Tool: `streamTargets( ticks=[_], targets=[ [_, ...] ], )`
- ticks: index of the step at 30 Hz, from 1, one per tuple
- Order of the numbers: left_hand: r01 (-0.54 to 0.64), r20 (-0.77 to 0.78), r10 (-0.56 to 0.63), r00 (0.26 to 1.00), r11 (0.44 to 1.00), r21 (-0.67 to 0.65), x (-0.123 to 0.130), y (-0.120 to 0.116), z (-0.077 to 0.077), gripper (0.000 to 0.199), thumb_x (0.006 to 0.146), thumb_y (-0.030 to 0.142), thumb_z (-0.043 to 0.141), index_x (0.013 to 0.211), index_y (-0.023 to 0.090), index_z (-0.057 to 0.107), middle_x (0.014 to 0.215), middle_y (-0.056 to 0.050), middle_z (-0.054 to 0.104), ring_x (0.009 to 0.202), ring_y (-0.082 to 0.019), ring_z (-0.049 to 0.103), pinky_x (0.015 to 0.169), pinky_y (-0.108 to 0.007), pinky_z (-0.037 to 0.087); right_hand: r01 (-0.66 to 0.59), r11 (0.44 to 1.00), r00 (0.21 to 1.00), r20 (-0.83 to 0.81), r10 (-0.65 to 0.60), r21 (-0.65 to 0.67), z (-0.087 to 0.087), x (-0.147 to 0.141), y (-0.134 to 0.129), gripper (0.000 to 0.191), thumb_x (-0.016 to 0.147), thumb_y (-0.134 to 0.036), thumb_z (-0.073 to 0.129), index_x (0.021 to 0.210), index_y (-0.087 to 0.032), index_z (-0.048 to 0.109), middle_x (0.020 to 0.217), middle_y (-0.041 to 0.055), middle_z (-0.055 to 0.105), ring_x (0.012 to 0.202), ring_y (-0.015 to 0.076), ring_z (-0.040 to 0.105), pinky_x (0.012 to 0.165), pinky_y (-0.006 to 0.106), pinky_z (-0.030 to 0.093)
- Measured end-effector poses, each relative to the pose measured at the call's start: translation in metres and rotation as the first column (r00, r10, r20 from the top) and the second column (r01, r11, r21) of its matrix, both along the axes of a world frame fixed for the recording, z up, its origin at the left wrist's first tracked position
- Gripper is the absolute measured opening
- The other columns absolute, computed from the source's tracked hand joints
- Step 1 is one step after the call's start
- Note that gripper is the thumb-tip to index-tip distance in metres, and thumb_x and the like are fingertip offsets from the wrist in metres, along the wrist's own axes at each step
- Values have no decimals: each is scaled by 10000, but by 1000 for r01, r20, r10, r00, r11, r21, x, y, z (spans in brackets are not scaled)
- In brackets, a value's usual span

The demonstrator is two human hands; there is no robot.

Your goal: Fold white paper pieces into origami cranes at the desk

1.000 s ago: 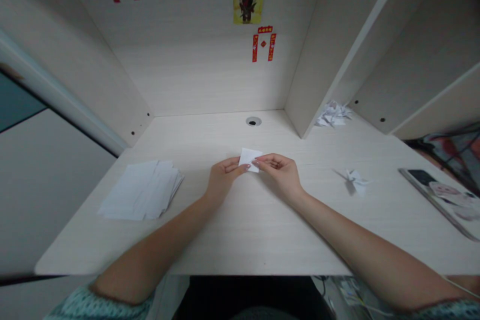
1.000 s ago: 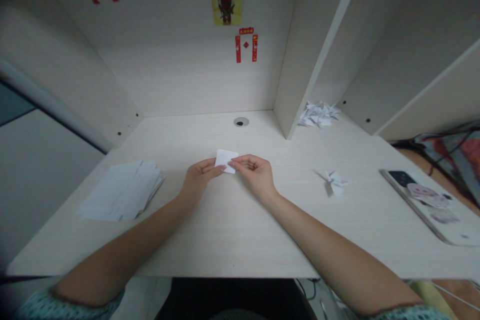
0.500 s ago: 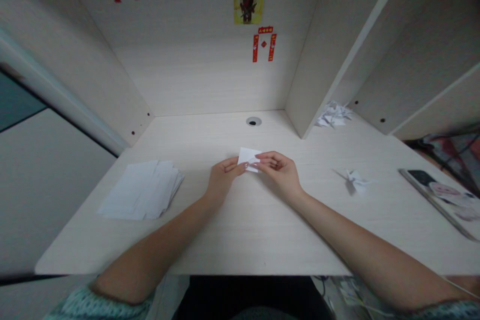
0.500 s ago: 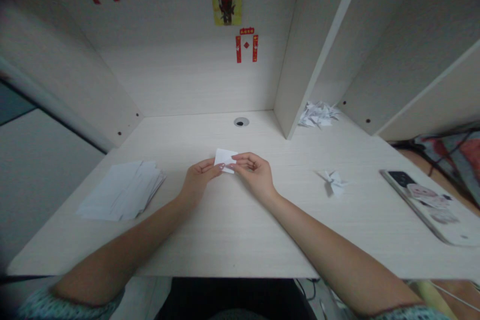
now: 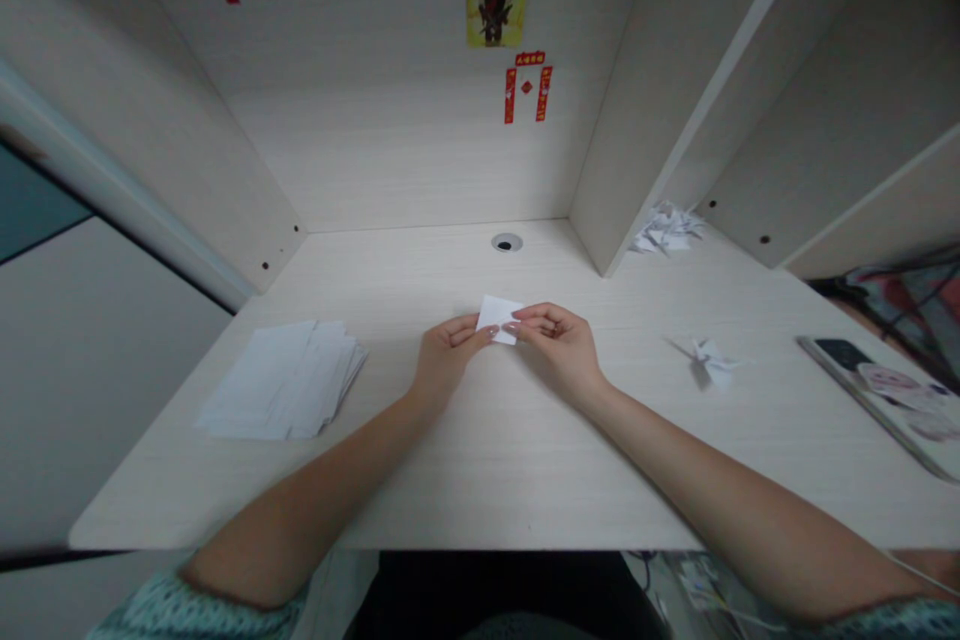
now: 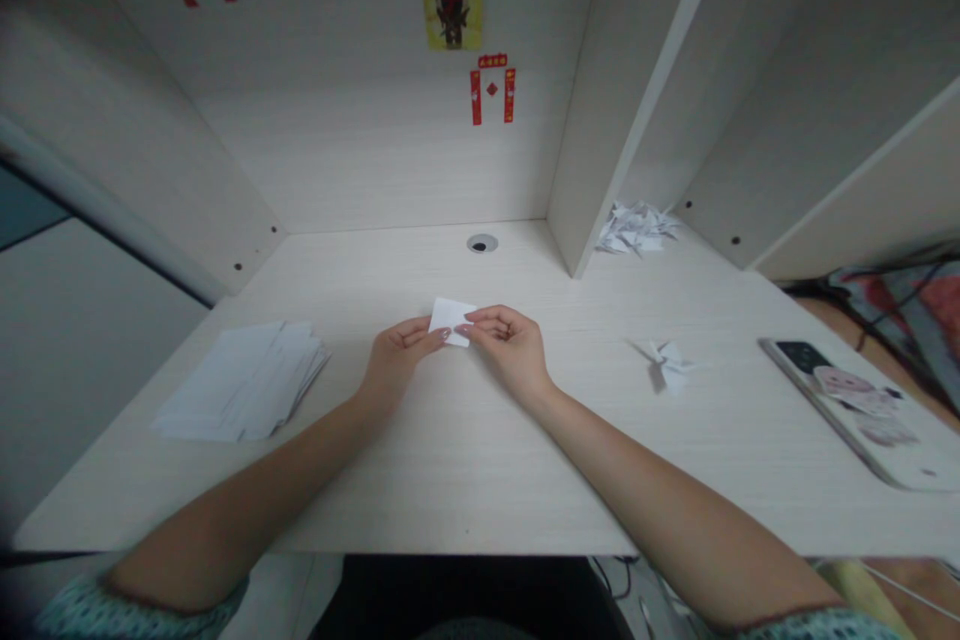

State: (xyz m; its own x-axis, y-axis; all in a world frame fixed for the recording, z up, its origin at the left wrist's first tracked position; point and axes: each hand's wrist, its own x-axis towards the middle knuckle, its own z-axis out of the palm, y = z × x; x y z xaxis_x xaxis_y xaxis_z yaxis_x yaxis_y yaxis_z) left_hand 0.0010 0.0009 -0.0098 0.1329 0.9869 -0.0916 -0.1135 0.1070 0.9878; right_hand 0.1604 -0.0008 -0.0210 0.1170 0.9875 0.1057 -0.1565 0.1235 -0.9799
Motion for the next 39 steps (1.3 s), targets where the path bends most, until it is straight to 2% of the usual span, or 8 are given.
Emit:
streamTargets(
  ticks=[6, 13, 19, 29, 34, 39],
  targets=[
    [5, -26, -4, 1000, 999, 32, 0, 0, 1, 417, 650, 335, 780, 1016, 159, 685, 976, -80, 747, 891, -216, 691, 847, -315, 495, -10, 1000, 1000, 11, 10, 7, 0, 1, 0, 309, 594, -402, 815, 772, -182, 691, 657, 36, 715, 610, 156, 655, 615, 277, 503],
    [3, -98, 4, 995, 997, 71, 1, 0, 2, 416, 647, 333, 777, 1006, 162, 656, 920, -79, 754, 840, -207, 699, 777, -289, 503, -26, 1000, 1000, 12, 26, 8, -1, 1, 0, 309, 593, -394, 818, 775, -179, 690, 670, 38, 714, 618, 153, 655, 607, 268, 505],
    [-22, -112, 25, 993, 999, 29, 0, -1, 3, 436, 639, 376, 782, 1005, 172, 663, 842, -58, 761, 768, -204, 697, 720, -282, 495, -12, 1000, 1000, -1, 12, -13, 0, 1, -1, 301, 585, -377, 826, 771, -181, 693, 662, 30, 713, 608, 144, 651, 611, 263, 488],
    [-45, -142, 51, 989, 998, 48, -1, 1, 0, 391, 636, 375, 783, 953, 160, 709, 805, -74, 756, 799, -223, 694, 741, -292, 488, -12, 1000, 1000, 7, 12, -17, 3, 1, -1, 310, 586, -392, 821, 772, -181, 691, 655, 32, 715, 599, 148, 650, 607, 267, 486],
    [-34, -68, 36, 997, 999, 25, -1, 1, -1, 363, 650, 373, 771, 944, 166, 717, 864, -73, 757, 814, -220, 693, 786, -311, 494, -5, 1000, 1000, 20, 5, -11, 2, 2, 0, 315, 586, -403, 817, 776, -185, 694, 654, 31, 715, 596, 154, 649, 605, 276, 492],
    [39, -84, -35, 996, 998, 49, 1, -2, 4, 369, 638, 321, 780, 979, 196, 709, 916, -45, 757, 869, -215, 686, 827, -300, 481, 3, 1000, 1000, -27, -4, -22, 0, 3, 2, 311, 570, -383, 828, 770, -187, 692, 659, 23, 716, 596, 147, 645, 611, 272, 493]
  ],
)
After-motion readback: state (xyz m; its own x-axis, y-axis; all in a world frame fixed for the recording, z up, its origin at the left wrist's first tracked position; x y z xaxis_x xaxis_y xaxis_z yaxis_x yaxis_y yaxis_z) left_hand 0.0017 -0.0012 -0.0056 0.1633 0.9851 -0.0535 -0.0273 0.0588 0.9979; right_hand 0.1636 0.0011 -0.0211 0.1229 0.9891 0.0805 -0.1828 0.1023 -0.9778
